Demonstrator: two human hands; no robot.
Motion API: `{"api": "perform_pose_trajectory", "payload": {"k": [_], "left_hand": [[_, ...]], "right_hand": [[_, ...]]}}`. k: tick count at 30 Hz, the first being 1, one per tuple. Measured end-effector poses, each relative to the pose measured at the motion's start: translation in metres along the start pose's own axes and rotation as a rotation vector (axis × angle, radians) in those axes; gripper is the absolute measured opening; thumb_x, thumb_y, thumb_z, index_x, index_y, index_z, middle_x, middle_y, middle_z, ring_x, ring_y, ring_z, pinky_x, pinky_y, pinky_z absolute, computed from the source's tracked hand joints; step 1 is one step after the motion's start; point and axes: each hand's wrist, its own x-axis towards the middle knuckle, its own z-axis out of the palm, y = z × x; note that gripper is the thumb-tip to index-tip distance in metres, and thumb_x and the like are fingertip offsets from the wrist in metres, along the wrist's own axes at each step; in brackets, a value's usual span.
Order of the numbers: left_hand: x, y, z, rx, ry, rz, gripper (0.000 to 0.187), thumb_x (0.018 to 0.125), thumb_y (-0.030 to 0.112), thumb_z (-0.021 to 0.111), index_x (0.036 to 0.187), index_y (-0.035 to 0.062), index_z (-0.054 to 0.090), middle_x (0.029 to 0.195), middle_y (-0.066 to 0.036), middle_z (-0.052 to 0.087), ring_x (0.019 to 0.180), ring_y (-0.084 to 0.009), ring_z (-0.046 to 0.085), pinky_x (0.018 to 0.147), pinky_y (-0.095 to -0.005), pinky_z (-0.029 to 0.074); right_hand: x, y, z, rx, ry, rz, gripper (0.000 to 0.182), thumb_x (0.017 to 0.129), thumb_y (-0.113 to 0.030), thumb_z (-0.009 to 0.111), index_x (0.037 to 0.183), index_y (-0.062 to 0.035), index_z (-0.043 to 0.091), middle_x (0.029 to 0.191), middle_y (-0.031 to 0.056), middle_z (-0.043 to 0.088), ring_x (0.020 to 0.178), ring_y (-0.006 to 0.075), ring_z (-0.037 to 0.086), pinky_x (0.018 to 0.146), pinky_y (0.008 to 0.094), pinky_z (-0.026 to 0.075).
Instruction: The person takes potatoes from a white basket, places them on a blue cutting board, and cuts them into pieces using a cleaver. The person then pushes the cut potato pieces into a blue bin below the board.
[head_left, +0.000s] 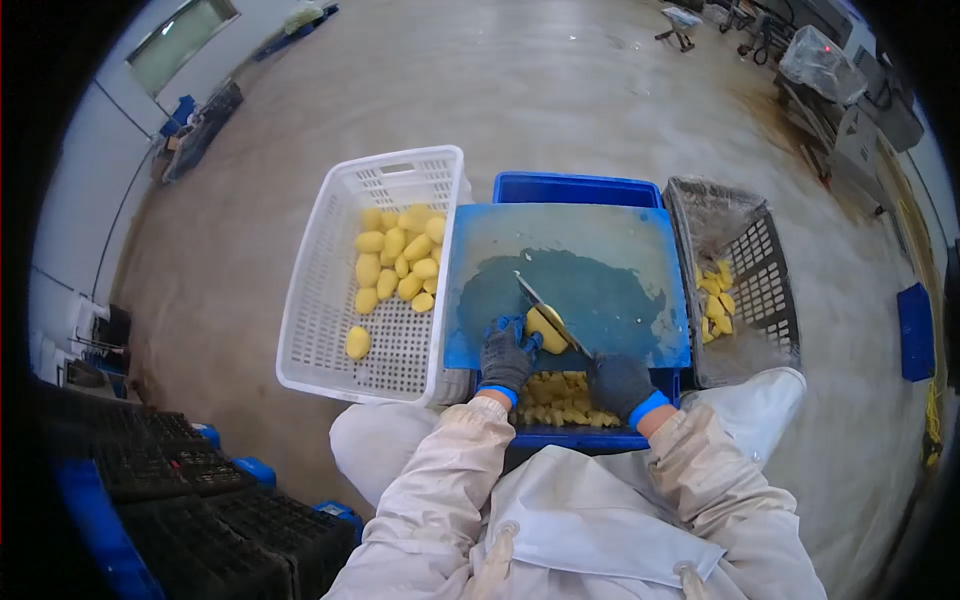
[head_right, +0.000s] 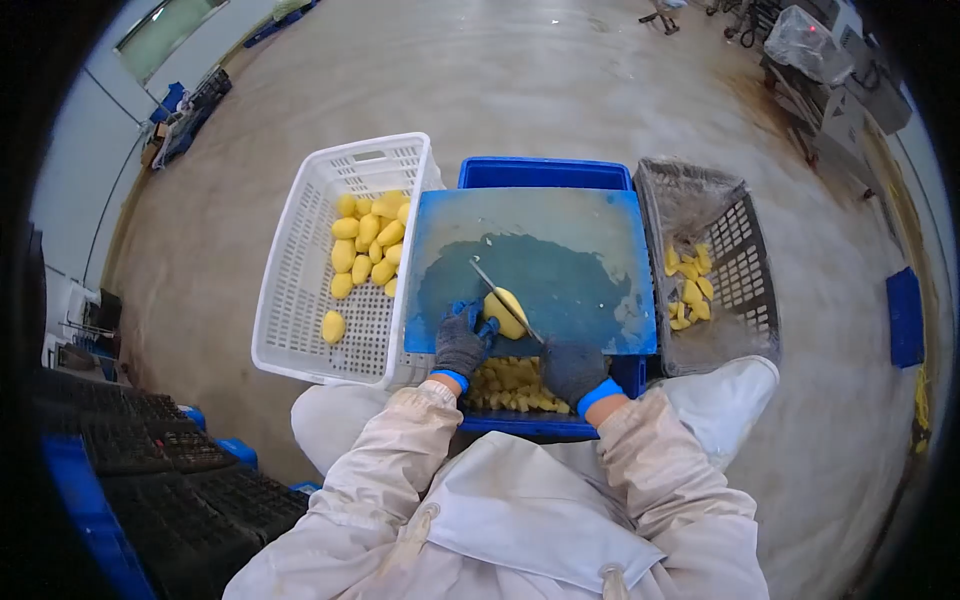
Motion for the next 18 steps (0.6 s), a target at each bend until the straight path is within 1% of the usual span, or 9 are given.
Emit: {"api": "perform_pose_trajectory", "payload": {"k": [2,3,5,6,8,9,11,14,18], "left_hand": [[-0.004,-0.002,0.003,0.03,0.035,0.057,0.038,0.076,0.027,0.064,0.105,0.003,0.057,0.097,-0.017,0.055,0.096,-0.0356,0.05,0.084,-0.0443,0.042],[-0.001,-0.003,0.003,0.025,0.047,0.063,0.038,0.076,0.027,0.064,0.105,0.003,0.057,0.097,-0.017,0.055,0.096,-0.0356,0.05,0.084,-0.0443,0.042],[-0.007,-0.008,0.004,-0.002,0.083,0.161,0.036,0.076,0.025,0.063,0.104,0.0032,0.057,0.098,-0.016,0.055,0.096,-0.0359,0.05,0.085,-0.0441,0.041],[-0.015,-0.012,0.008,-0.004,0.072,0.146,0.036,0.076,0.025,0.063,0.104,0.0032,0.057,0.098,-0.016,0.055,0.096,-0.0359,0.05,0.085,-0.0441,0.041],[-0.009,-0.016,0.013,0.012,0.109,0.148,0.033,0.075,0.024,0.063,0.101,0.0042,0.057,0.097,-0.016,0.056,0.096,-0.0357,0.05,0.085,-0.0445,0.04],[-0.007,-0.013,0.01,0.011,0.112,0.152,0.033,0.075,0.024,0.063,0.101,0.0042,0.057,0.097,-0.016,0.056,0.096,-0.0357,0.05,0.085,-0.0445,0.04],[-0.008,-0.008,0.005,-0.021,0.064,0.072,0.032,0.074,0.023,0.063,0.1,0.0046,0.057,0.097,-0.016,0.055,0.096,-0.0356,0.05,0.084,-0.0451,0.041],[-0.006,-0.004,0.001,-0.015,0.003,0.047,0.032,0.075,0.023,0.063,0.101,0.0051,0.056,0.096,-0.016,0.055,0.097,-0.0355,0.05,0.083,-0.0454,0.041],[-0.002,-0.007,0.006,0.092,0.032,0.066,0.033,0.075,0.024,0.062,0.101,0.0049,0.056,0.097,-0.016,0.055,0.097,-0.0358,0.049,0.082,-0.046,0.041]], "right_hand": [[0.002,0.006,0.002,0.168,0.099,-0.011,0.023,0.085,-0.023,0.047,0.086,-0.0049,0.06,0.069,0.0199,0.062,0.067,0.0364,0.062,0.06,0.0471,0.049],[-0.002,0.004,-0.006,0.159,0.109,-0.014,0.023,0.085,-0.023,0.047,0.086,-0.0049,0.06,0.069,0.0199,0.062,0.067,0.0364,0.062,0.06,0.0471,0.049],[-0.026,-0.005,-0.023,0.175,0.166,0.036,0.024,0.085,-0.026,0.047,0.084,-0.0055,0.061,0.069,0.0199,0.061,0.066,0.0364,0.062,0.06,0.0472,0.049],[-0.036,-0.009,-0.026,0.177,0.147,0.036,0.024,0.085,-0.026,0.047,0.084,-0.0055,0.061,0.069,0.0199,0.061,0.066,0.0364,0.062,0.06,0.0472,0.049],[-0.04,-0.011,-0.035,0.12,0.08,0.026,0.027,0.086,-0.028,0.046,0.085,-0.0056,0.06,0.068,0.0201,0.061,0.065,0.0363,0.061,0.059,0.0465,0.048],[-0.04,-0.009,-0.035,0.119,0.085,0.026,0.027,0.086,-0.028,0.046,0.085,-0.0056,0.06,0.068,0.0201,0.061,0.065,0.0363,0.061,0.059,0.0465,0.048],[-0.04,-0.007,-0.031,0.089,0.07,-0.024,0.025,0.086,-0.026,0.046,0.085,-0.0056,0.061,0.067,0.0191,0.061,0.065,0.0347,0.062,0.058,0.0455,0.048],[-0.034,-0.008,-0.028,0.041,0.038,-0.03,0.022,0.084,-0.022,0.048,0.084,-0.0054,0.062,0.067,0.0182,0.062,0.064,0.0331,0.063,0.058,0.045,0.049],[-0.014,-0.012,0.005,-0.001,0.016,0.018,0.02,0.082,-0.019,0.049,0.082,-0.0049,0.063,0.067,0.0171,0.062,0.064,0.0317,0.063,0.058,0.045,0.048]]}}
